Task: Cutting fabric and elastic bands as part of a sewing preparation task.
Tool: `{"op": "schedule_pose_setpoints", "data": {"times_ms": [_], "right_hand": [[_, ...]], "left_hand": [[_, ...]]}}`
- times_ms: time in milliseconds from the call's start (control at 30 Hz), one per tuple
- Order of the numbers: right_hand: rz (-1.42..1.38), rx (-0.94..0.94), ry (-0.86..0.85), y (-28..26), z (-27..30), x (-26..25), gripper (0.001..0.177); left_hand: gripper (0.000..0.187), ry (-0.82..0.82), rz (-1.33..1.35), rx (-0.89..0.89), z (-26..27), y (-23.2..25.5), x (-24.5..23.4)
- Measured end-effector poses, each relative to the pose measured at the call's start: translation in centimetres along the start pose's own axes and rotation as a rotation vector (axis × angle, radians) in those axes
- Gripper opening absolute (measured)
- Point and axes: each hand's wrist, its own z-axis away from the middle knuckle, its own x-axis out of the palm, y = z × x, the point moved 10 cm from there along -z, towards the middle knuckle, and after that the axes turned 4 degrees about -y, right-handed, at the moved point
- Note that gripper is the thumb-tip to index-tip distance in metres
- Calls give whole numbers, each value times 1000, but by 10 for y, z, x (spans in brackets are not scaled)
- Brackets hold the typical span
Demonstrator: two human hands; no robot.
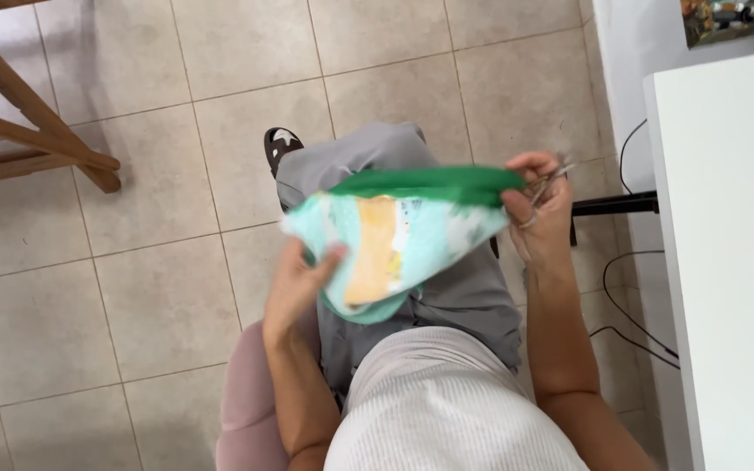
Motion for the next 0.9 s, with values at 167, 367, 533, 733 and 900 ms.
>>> {"op": "schedule_pose_setpoints", "data": {"times_ms": [167, 367, 533, 733, 900], "right_hand": [[40, -116, 72, -8, 9, 10, 43], [33, -59, 15, 3, 13, 28, 48], [-26, -14, 37, 3, 18, 31, 48], [118, 1, 44, -24, 5, 24, 46], [352, -256, -25, -88, 9, 64, 67]], "left_hand": [[51, 774, -1038, 670, 38, 120, -4], [23, 0, -657, 1164, 15, 168, 136], [12, 15, -594, 1123, -1, 158, 139], [10, -1, -505, 982, -4, 159, 133], [6, 77, -860, 944, 15, 177, 146]]}}
